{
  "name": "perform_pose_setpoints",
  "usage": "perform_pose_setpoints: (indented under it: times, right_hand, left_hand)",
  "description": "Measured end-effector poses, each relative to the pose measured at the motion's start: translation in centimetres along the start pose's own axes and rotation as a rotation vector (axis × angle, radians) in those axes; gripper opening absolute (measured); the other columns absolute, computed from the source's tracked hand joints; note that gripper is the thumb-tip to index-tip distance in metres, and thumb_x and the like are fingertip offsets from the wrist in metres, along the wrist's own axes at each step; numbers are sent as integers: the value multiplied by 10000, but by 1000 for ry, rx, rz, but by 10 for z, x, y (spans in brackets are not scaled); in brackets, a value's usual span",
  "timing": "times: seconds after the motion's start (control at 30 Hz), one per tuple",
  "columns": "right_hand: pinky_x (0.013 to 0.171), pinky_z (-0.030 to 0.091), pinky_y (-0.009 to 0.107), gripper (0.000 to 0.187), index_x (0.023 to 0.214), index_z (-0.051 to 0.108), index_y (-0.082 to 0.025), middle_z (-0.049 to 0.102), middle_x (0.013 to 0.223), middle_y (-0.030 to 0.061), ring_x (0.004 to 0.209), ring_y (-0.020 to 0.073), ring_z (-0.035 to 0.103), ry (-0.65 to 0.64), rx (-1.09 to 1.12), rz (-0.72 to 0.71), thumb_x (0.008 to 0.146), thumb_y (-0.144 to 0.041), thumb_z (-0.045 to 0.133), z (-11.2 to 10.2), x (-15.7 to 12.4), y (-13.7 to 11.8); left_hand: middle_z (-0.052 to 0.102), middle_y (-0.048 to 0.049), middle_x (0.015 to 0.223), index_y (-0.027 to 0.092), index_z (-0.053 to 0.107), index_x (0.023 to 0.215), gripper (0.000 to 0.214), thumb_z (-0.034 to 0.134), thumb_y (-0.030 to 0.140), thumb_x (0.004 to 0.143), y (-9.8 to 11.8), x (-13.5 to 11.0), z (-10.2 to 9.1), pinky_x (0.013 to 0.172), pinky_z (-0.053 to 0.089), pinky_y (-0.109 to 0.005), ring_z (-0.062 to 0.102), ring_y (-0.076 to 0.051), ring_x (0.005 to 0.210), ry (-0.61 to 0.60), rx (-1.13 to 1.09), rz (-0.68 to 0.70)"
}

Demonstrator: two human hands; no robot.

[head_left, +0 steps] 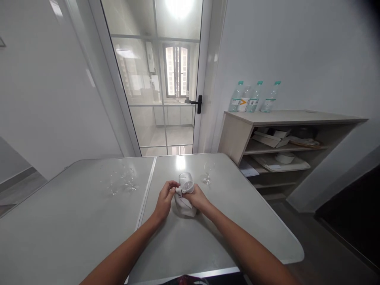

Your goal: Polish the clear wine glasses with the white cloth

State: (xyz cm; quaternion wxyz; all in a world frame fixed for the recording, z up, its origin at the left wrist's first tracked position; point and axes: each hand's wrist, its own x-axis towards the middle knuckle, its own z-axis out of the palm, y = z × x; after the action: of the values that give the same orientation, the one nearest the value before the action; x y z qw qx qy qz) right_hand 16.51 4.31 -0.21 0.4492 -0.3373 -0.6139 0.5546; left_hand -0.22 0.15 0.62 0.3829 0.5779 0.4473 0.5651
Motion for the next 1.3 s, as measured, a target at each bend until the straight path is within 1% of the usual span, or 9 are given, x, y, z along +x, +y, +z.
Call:
perform_pose_setpoints:
  times: [0.13,0.23,0.3,0.4,0.6,0.77,0.97,1.13,1.3]
  right_hand:
    - [936,481,349,269,1041,717,-209,711,1014,25,967,220,615,-235,-15,-114,774,-231,735,5,-6,-4]
    - [954,473,351,150,938,713,-215,705,974,17,982,222,592,-331,-48,-141,791,-206,685,6,-9,-6]
    - [847,478,315,45,820,686,-200,685,844,1,866,201,579,-334,-40,-77,786,-230,691,4,-8,-5]
    - [663,414,253,162,734,645,-180,625,686,-25,675,147,522,-263,65,115,762,-308,740,-1,-7,-4]
    - [642,456,269,242,780,695,-179,667,674,9,632,157,594,-289,321,371,698,-364,826,-3,-10,-16]
    - [670,443,269,138,835,687,-184,696,787,10,721,174,599,-355,6,168,735,-247,758,6,-14,-11]
    - [785,425,289,352,1051,654,-247,702,929,6,834,208,594,-159,-372,-125,728,-109,664,8,-14,4]
    - [812,444,294,160,946,685,-212,687,901,9,826,182,584,-375,-7,18,819,-291,744,8,-15,-1]
    - [632,392,241,414,826,693,-175,652,745,-5,643,124,518,-305,388,315,636,-467,916,13,-19,-4]
  left_hand:
    - [672,-158,1347,202,554,1316,521,605,567,949,0,-1,2,1055,478,-428,620,-292,1278,5,-156,-34]
    - [687,-157,1310,206,556,1301,593,727,566,862,-2,1,2,1039,502,-422,662,-285,1215,28,-213,-76]
    - [711,-139,1234,199,578,1251,563,736,565,854,-2,4,2,987,532,-408,704,-264,1111,69,-266,-115]
    - [712,-128,1197,188,589,1230,525,704,565,884,-1,6,1,950,547,-384,709,-244,1071,99,-346,-141]
    - [694,-107,1127,190,589,1260,514,671,556,908,4,5,-1,663,548,-279,700,-202,874,17,-377,-159]
    - [693,-99,1103,177,624,1165,419,709,485,894,1,4,-3,883,570,-363,697,-228,982,-21,-212,-31]
    - [679,-88,1141,209,606,1165,351,691,441,916,1,-3,0,985,528,-361,675,-223,1068,64,-52,82]
    - [693,-85,1085,195,622,1171,365,678,457,923,0,2,-4,937,541,-363,691,-211,981,39,-163,40]
    - [704,-84,1047,181,637,1138,390,689,485,898,1,7,-7,864,569,-365,713,-216,921,42,-390,-67]
